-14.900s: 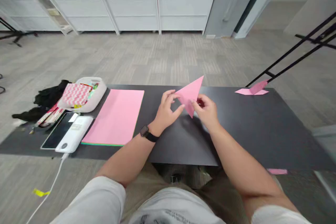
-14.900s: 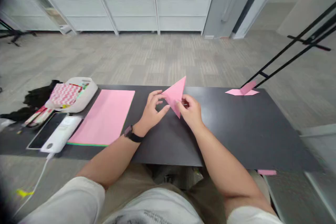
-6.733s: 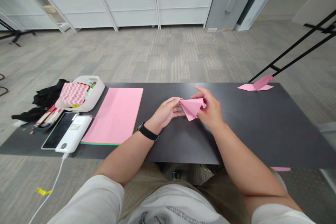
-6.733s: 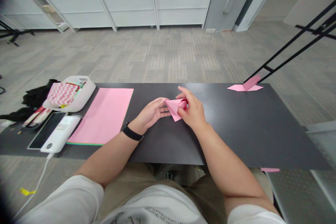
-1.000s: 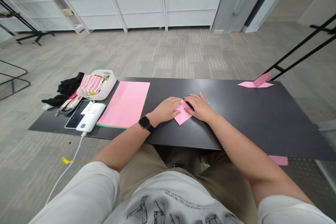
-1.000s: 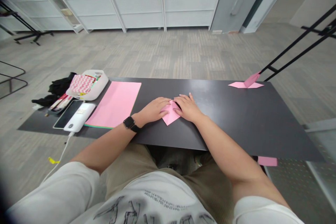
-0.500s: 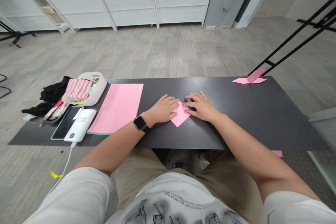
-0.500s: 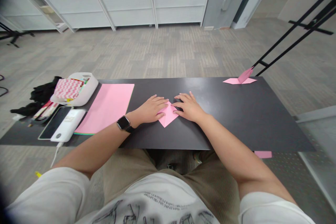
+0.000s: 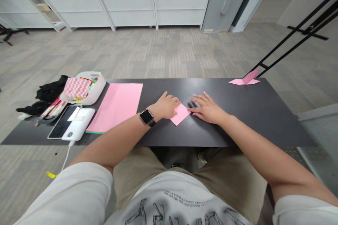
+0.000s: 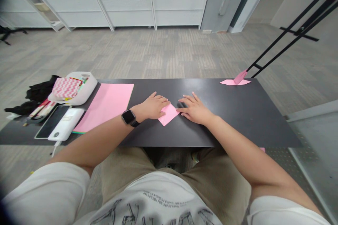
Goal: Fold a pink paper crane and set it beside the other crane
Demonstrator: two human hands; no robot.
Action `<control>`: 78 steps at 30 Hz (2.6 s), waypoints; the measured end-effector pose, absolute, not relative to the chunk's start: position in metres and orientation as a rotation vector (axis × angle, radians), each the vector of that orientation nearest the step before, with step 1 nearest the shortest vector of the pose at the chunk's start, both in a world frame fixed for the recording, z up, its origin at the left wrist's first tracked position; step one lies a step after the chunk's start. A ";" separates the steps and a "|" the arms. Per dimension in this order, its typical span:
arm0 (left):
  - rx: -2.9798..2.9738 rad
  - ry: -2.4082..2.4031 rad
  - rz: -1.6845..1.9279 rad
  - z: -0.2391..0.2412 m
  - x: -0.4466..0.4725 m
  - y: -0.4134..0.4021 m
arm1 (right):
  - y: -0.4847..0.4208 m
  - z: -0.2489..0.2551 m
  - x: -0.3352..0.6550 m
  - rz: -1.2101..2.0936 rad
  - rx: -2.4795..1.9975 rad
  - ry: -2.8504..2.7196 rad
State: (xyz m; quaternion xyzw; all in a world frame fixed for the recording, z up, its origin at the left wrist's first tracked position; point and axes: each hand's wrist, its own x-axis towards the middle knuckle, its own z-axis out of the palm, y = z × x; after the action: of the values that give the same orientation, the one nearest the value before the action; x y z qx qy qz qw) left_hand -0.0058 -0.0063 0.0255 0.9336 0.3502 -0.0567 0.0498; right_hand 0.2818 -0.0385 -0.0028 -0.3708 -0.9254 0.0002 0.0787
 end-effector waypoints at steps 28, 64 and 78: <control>2.792 1.119 0.127 -0.026 -0.029 -0.028 | -0.043 -0.027 0.252 0.032 -1.349 -2.515; 2.832 1.381 0.360 -0.022 -0.055 -0.031 | -0.023 -0.038 0.217 0.006 -1.443 -2.538; 2.853 1.247 0.303 -0.004 -0.081 -0.035 | -0.021 -0.036 0.216 0.022 -1.491 -2.541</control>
State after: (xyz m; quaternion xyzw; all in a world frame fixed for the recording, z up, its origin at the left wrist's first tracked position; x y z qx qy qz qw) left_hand -0.0810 -0.0354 -0.0040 0.9120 0.3986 0.0969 0.0067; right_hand 0.2162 -0.0214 -0.0355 -0.5037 -0.8583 0.0073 0.0976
